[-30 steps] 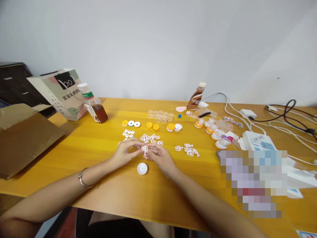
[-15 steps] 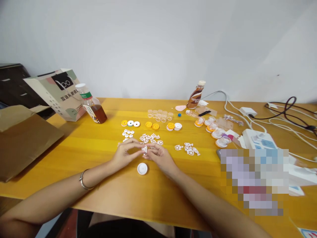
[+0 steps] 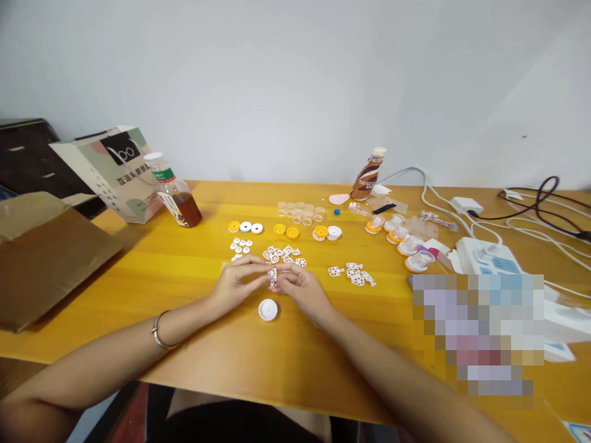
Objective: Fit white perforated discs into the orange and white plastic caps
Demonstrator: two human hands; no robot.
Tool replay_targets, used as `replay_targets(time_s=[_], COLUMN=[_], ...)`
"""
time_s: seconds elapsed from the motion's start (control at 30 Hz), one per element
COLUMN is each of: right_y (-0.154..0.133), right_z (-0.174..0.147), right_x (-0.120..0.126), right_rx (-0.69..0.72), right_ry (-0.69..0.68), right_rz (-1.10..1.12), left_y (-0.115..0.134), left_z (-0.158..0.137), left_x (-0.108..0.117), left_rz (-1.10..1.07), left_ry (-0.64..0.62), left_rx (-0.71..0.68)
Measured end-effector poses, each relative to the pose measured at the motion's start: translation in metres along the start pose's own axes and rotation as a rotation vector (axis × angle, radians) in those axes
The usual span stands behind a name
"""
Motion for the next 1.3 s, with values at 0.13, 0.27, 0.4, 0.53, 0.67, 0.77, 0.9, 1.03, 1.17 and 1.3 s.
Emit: replay_targets(time_s=[0.13,0.27,0.4,0.53,0.67,0.77,0.9,1.03,1.17,1.3], right_y=[-0.002,-0.002,-0.004,-0.006,-0.007,-0.008,-0.014,-0.027,-0.022,-0.013], right_z=[-0.001,-0.001,0.000,-0.001,-0.003,-0.003,-0.006,-0.018,-0.024,-0.018], right_x=[-0.001,0.000,0.000,-0.003,-0.004,-0.004,-0.004,-0.006,-0.020,-0.022], right_rx=[0.020,0.041,0.058,0.069,0.098,0.116,0.148,0.304,0.411,0.425], right_ry=[0.004,0.021,0.024,0.030,0.074,0.100,0.086,0.094,-0.088,-0.136], right_rz=[-0.015,-0.058,-0.093,-0.120,-0.160,-0.208,-0.308,-0.646,-0.948,-0.988], left_y=[0.001,0.000,-0.001,-0.006,-0.015,-0.019,-0.018,-0.012,-0.004,0.012], left_z=[0.000,0.000,0.001,0.001,-0.002,-0.003,-0.002,0.003,0.005,0.003], left_x=[-0.001,0.000,-0.001,-0.002,-0.009,-0.012,-0.009,0.006,0.015,0.009], left_rz=[-0.009,-0.038,-0.113,-0.149,-0.213,-0.245,-0.212,-0.130,-0.108,-0.106], left_ry=[0.012,0.016,0.010,0.026,0.028,0.040,0.010,-0.022,-0.074,-0.208], left_rx=[0.017,0.057,0.111,0.189,0.282,0.313,0.310,0.241,0.186,0.093])
Point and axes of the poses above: each hand's wrist, its own z-axis towards the middle knuckle, its own x-axis out of the back of the hand, y = z × x, the point moved 6 cm from there along z, towards the middle knuckle, and after that the axes turned 7 degrees about -x, right-handed, at the moved point
